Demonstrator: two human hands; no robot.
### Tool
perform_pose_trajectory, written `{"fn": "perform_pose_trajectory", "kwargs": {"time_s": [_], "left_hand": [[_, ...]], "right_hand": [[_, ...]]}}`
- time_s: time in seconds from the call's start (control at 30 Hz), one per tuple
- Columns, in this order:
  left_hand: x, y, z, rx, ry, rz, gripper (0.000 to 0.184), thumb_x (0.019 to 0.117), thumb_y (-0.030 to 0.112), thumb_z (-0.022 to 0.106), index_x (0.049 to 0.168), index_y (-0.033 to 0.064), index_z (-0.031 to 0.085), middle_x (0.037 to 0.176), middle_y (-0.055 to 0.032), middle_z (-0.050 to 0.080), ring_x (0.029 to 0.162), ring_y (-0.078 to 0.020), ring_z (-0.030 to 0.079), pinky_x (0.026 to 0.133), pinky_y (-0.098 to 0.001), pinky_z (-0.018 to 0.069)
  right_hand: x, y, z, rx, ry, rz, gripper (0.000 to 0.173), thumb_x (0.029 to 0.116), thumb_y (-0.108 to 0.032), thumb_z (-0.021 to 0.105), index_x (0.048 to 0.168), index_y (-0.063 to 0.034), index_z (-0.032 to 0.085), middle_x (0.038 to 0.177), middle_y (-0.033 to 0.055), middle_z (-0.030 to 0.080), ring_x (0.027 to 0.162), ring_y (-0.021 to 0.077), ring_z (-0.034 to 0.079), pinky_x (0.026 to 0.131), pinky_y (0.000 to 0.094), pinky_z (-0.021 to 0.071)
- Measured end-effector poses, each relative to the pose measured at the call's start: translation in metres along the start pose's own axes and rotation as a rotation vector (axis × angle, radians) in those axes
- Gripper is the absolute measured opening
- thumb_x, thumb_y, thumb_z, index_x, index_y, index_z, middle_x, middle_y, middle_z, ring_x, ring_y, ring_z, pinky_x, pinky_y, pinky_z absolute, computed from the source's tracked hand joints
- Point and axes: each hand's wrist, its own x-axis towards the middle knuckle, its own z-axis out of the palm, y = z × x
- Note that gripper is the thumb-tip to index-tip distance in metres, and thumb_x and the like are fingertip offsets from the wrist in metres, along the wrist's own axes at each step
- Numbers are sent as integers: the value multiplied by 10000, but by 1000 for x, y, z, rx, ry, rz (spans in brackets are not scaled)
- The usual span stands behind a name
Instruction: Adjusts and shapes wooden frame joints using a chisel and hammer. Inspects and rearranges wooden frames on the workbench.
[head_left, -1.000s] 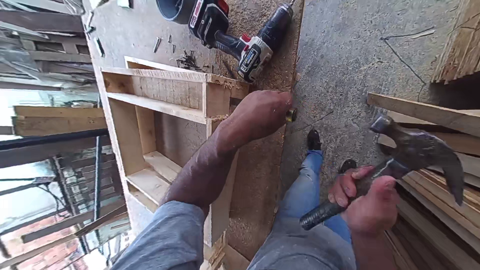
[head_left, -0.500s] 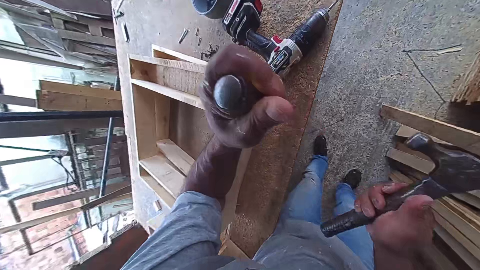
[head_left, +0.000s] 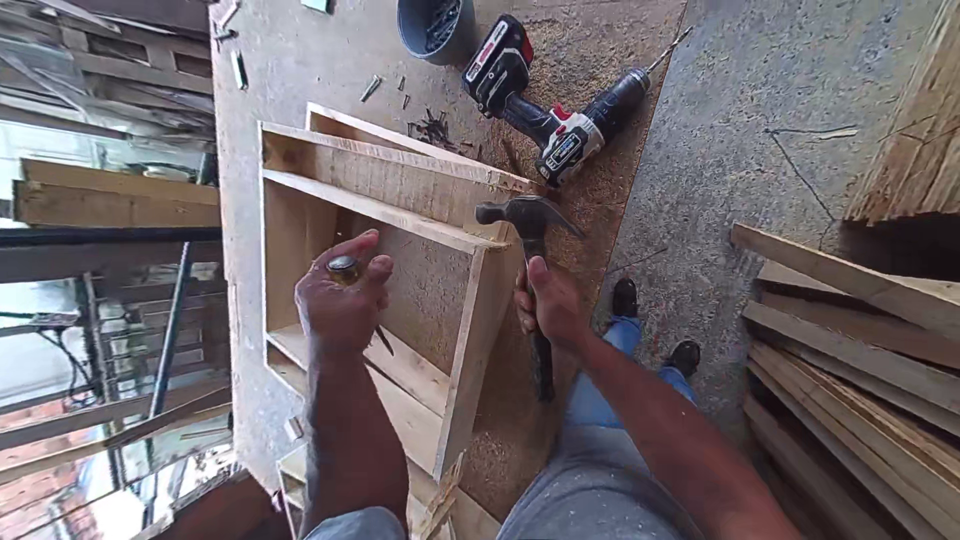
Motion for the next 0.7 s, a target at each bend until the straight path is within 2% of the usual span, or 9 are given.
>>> {"fn": "perform_pose_trajectory", "kwargs": {"time_s": [0.13,0.27,0.3,0.37,0.43,0.53,0.6,0.63,0.7], "left_hand": [[1,9,14,173,-28,51,456,918,436,740,1285,172,684,1117,4,729,612,-43,636,527,-263,567],[41,63,65,658,-315,-54,586,943,564,677,1322,117,667,1076,-175,726,955,-358,706,839,-649,542],[51,76,79,793,-420,-100,609,932,616,660,1237,91,694,1027,-199,720,967,-415,696,819,-700,524],[65,98,102,1030,-583,-142,622,898,685,647,936,67,708,872,-210,691,859,-447,683,687,-699,507],[75,110,113,1134,-713,-189,602,891,649,683,820,52,684,861,-221,682,852,-443,681,667,-690,506],[93,97,102,979,-731,-268,515,862,538,780,861,29,699,847,-204,675,796,-396,669,681,-653,529],[104,85,89,766,-686,-364,453,883,490,788,942,49,709,729,-110,653,571,-229,602,566,-461,543],[108,82,87,713,-674,-404,442,888,480,785,977,53,712,725,-97,658,550,-198,589,561,-425,545],[108,88,98,820,-672,-359,495,876,510,786,922,22,716,762,-154,678,642,-291,647,650,-553,549]], "right_hand": [[-36,-7,-43,-21,284,-299,438,1114,-457,327,963,-97,524,590,-27,518,407,113,502,379,302,504],[-56,-4,-69,-229,399,-186,394,1124,-374,318,975,-78,533,591,-20,509,402,126,494,380,312,508],[-60,-1,-72,-274,397,-144,390,1122,-371,331,978,-73,538,590,-20,508,403,126,493,382,312,506],[-65,1,-73,-310,388,-94,380,1118,-361,340,975,-70,540,580,-18,498,398,127,490,377,313,503],[-69,2,-71,-317,388,-71,363,1117,-350,349,973,-73,534,582,-19,495,398,125,490,381,310,508],[-74,-2,-71,-324,392,-65,322,1101,-340,421,960,-75,537,583,-23,507,402,119,499,386,300,510],[-77,-6,-73,-344,394,-58,314,1084,-355,463,963,-76,540,584,-28,508,407,115,505,391,299,514],[-79,-8,-75,-359,401,-50,317,1074,-365,482,964,-75,544,584,-27,508,409,117,506,393,303,514],[-79,-11,-78,-410,409,-34,333,1062,-396,504,976,-78,555,586,-28,513,410,119,508,394,308,514]]}}
